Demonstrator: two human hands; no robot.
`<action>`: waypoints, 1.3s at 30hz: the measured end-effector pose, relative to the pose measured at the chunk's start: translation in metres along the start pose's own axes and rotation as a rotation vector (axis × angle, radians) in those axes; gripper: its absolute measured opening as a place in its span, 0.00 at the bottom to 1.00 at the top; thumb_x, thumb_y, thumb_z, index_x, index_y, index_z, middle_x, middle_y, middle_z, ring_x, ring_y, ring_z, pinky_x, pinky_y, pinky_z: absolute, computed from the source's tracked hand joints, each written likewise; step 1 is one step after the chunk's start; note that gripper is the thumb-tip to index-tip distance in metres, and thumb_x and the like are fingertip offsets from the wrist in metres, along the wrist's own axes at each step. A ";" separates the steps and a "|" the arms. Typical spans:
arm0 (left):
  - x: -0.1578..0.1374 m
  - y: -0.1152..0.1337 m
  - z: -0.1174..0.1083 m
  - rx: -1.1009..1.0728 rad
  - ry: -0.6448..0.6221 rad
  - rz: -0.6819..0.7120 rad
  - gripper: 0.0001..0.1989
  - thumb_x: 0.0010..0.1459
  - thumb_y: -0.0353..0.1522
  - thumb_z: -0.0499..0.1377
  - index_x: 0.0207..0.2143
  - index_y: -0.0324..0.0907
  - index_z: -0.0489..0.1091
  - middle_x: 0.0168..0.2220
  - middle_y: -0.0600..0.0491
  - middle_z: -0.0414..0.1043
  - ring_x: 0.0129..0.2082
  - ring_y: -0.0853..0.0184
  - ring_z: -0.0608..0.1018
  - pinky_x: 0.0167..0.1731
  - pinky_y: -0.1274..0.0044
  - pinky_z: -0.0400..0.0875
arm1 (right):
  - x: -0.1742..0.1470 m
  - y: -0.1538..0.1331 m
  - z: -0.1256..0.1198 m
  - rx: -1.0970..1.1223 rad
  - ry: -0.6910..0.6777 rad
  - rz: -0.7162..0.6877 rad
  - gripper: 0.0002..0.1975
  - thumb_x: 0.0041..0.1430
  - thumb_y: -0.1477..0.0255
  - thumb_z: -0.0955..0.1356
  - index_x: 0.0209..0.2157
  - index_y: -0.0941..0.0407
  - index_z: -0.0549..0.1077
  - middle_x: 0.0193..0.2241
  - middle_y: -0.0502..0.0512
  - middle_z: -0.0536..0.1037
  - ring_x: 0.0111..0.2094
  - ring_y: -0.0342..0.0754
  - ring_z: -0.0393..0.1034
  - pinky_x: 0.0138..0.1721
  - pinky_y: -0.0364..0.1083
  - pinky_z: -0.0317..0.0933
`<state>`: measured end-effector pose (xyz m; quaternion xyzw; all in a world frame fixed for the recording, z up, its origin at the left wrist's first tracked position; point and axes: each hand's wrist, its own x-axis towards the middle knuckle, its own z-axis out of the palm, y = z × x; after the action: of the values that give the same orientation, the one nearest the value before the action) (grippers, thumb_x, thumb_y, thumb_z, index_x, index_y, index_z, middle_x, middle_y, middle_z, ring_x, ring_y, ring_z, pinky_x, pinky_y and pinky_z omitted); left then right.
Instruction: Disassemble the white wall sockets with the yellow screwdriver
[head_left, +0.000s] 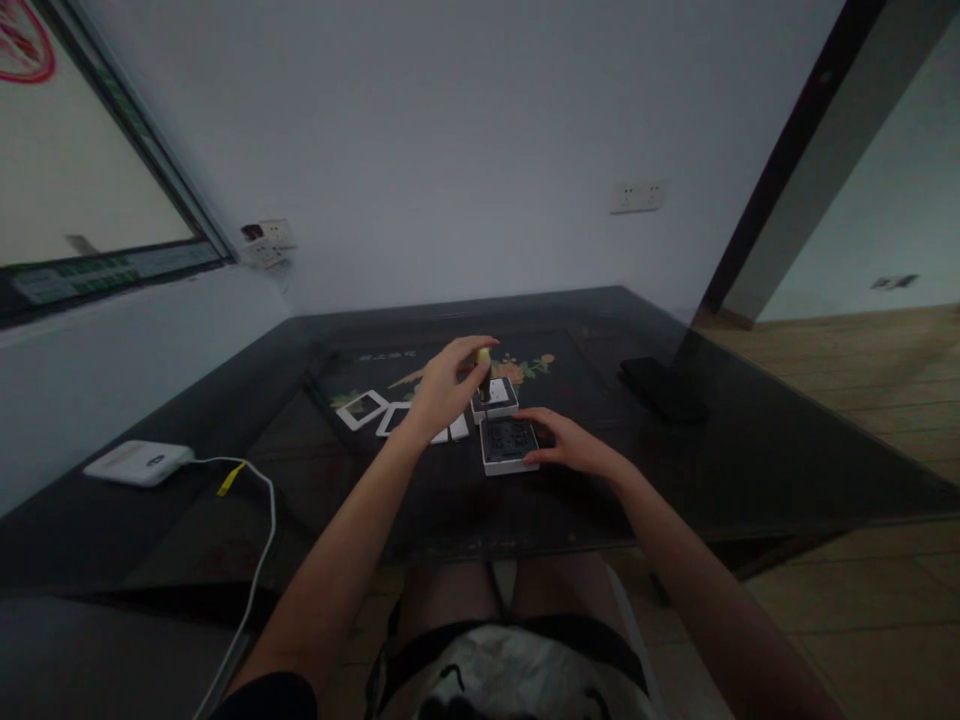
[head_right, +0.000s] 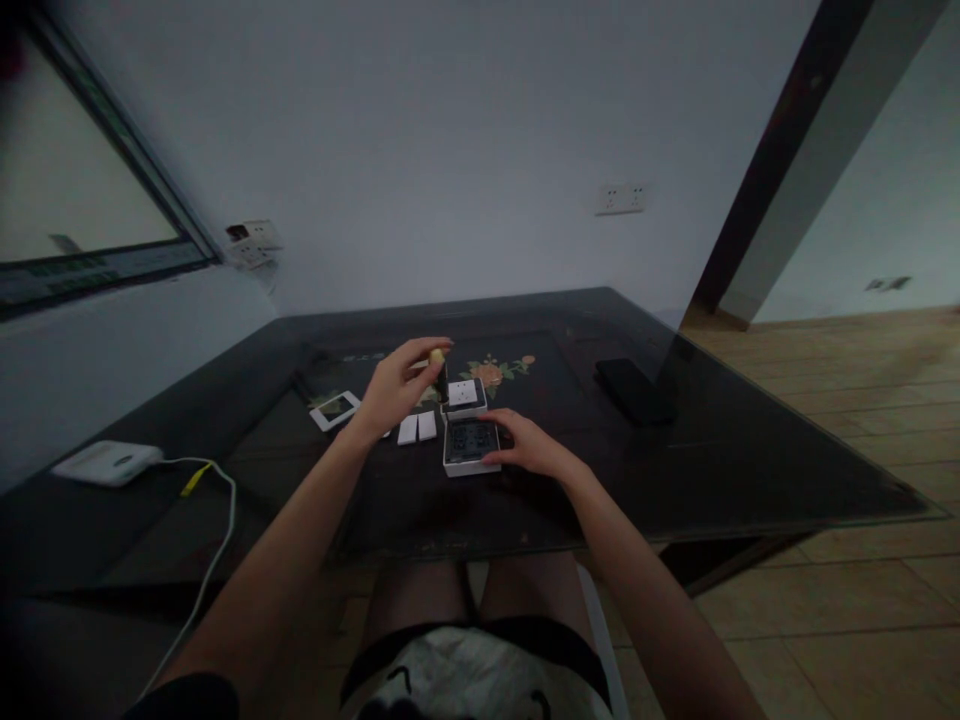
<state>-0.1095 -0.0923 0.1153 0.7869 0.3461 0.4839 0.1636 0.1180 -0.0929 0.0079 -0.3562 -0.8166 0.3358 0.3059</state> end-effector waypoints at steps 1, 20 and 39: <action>0.000 0.000 -0.002 -0.081 -0.058 -0.017 0.13 0.61 0.31 0.55 0.48 0.42 0.70 0.49 0.47 0.71 0.47 0.65 0.75 0.45 0.72 0.72 | 0.000 0.000 0.000 0.003 0.001 0.001 0.31 0.48 0.68 0.74 0.54 0.53 0.66 0.55 0.61 0.67 0.56 0.55 0.62 0.49 0.54 0.65; -0.003 -0.012 0.005 -0.386 -0.098 -0.105 0.16 0.58 0.29 0.58 0.49 0.43 0.69 0.46 0.48 0.73 0.44 0.66 0.76 0.43 0.74 0.72 | -0.001 0.002 0.001 0.007 -0.002 -0.001 0.30 0.48 0.67 0.74 0.54 0.52 0.66 0.56 0.61 0.66 0.57 0.55 0.61 0.51 0.55 0.64; -0.008 -0.016 0.016 -0.254 0.122 -0.080 0.10 0.54 0.31 0.62 0.40 0.42 0.71 0.41 0.51 0.72 0.41 0.67 0.75 0.38 0.77 0.72 | 0.000 -0.001 0.000 -0.005 -0.008 -0.007 0.30 0.48 0.67 0.74 0.53 0.52 0.67 0.55 0.61 0.66 0.57 0.54 0.61 0.52 0.55 0.63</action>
<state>-0.1038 -0.0853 0.0934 0.7147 0.3224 0.5637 0.2598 0.1175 -0.0929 0.0085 -0.3526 -0.8200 0.3341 0.3027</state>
